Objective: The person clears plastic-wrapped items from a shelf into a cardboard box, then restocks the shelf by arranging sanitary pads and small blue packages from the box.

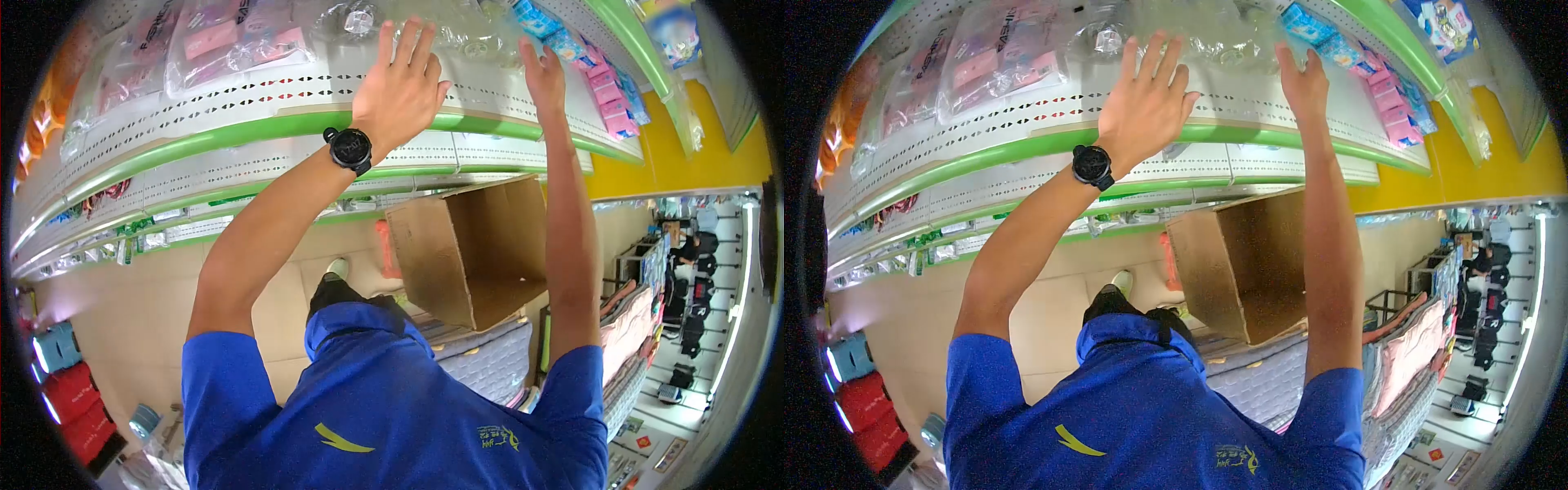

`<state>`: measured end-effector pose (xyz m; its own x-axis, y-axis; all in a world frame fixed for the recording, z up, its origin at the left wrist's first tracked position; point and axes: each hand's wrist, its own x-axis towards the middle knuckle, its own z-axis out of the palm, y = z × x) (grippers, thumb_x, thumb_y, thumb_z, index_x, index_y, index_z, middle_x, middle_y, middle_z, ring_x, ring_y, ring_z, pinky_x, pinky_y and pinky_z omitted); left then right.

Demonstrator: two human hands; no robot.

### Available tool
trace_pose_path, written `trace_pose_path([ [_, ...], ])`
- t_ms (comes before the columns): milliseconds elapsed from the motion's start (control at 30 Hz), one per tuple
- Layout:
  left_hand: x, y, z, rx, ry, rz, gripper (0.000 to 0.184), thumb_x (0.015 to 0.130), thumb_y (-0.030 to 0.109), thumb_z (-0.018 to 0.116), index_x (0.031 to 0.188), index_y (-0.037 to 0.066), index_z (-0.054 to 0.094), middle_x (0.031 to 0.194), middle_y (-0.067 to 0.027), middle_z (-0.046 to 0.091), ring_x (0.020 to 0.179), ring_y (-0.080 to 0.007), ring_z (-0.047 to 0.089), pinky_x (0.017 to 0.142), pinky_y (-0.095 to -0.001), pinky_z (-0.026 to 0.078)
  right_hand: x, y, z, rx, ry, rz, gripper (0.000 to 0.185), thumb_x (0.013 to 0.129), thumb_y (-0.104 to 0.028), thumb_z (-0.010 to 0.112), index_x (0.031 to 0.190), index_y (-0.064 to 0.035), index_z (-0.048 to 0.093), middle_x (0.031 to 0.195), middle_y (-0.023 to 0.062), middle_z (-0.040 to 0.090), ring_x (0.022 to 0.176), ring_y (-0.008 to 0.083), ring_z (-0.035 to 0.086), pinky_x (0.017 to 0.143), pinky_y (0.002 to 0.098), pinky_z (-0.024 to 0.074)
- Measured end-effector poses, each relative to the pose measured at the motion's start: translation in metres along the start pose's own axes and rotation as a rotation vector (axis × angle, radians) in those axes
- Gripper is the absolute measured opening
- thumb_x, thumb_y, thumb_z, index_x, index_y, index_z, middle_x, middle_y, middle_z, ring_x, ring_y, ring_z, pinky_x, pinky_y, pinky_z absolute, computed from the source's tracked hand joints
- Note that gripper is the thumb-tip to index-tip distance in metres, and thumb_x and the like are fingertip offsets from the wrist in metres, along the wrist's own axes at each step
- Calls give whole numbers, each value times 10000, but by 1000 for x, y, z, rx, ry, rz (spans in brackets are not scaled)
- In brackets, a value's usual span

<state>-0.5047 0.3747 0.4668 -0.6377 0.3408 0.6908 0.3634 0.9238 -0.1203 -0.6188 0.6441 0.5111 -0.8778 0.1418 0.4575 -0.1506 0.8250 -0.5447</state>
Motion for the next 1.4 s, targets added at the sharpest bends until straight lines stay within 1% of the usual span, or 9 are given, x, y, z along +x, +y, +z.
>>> trace_pose_path([
  [233, 6, 5, -10, 99, -2, 57, 446, 1015, 395, 522, 1164, 5, 680, 1469, -198, 516, 1411, -358, 400, 1143, -620, 274, 27, 19, 7, -96, -149, 202, 1155, 721, -813, 669, 1440, 73, 490, 1398, 296, 568, 1331, 407, 538, 1114, 444, 407],
  [333, 8, 7, -7, 128, 1, 63, 442, 1014, 393, 524, 1164, 7, 680, 1479, -198, 507, 1418, -354, 397, 1141, -625, 274, 29, 14, 8, -138, -158, 246, 1000, 744, -677, 744, 1399, 51, 540, 1367, 267, 596, 1278, 388, 576, 1090, 433, 426],
  [433, 10, 8, -11, 166, -27, 78, 435, 1012, 390, 527, 1178, 18, 681, 1489, -193, 501, 1431, -349, 391, 1156, -612, 268, 33, 7, 9, 29, -183, 261, 1122, 798, -503, 805, 1556, 78, 216, 1543, 335, 370, 1441, 356, 415, 1162, 371, 376],
  [567, 15, 5, -19, 130, -131, 124, 555, 994, 416, 510, 1235, -68, 636, 1456, -288, 491, 1462, -397, 315, 1190, -649, 185, 32, 9, 11, 73, -105, 305, 1003, 754, -422, 826, 1457, 116, 354, 1344, 313, 575, 1216, 361, 608, 1020, 432, 482],
  [733, 19, 9, -21, 241, -200, 157, 547, 1008, 395, 481, 1252, -68, 641, 1482, -282, 473, 1458, -396, 325, 1184, -652, 190, 9, 16, -15, 106, 80, 150, 786, 723, -376, 830, 1283, 110, 568, 1126, 301, 674, 987, 378, 695, 853, 449, 545],
  [833, 14, 12, -13, 182, -135, 128, 461, 1011, 383, 514, 1224, 4, 669, 1489, -215, 493, 1452, -362, 361, 1189, -596, 233, -8, 36, -38, -4, 259, -59, 698, 703, -353, 822, 1207, 91, 632, 1172, 329, 648, 1010, 382, 689, 837, 436, 543],
  [1033, 14, 14, -15, 10, -16, 81, 374, 981, 306, 611, 1247, 52, 675, 1497, -186, 503, 1421, -376, 423, 1171, -538, 318, -100, 48, -134, 171, 242, 36, 818, 746, -466, 791, 1345, 52, 585, 1304, 249, 634, 1226, 335, 603, 1046, 410, 453],
  [1200, 17, 20, -11, -63, 125, 85, 316, 975, 277, 637, 1170, 36, 699, 1440, -193, 563, 1351, -394, 502, 1113, -527, 377, -218, 119, -200, 757, 242, 429, 593, 817, -246, 656, 1322, 61, 602, 1234, 171, 662, 1156, 236, 608, 993, 353, 460],
  [1400, 18, 24, -8, -47, 122, 144, 260, 988, 217, 619, 1077, 1, 734, 1338, -224, 639, 1236, -425, 589, 1047, -496, 442, -365, 233, -214, 908, 264, 785, 543, 843, -230, 603, 1306, 54, 615, 1253, 146, 657, 1171, 230, 591, 1038, 334, 421],
])
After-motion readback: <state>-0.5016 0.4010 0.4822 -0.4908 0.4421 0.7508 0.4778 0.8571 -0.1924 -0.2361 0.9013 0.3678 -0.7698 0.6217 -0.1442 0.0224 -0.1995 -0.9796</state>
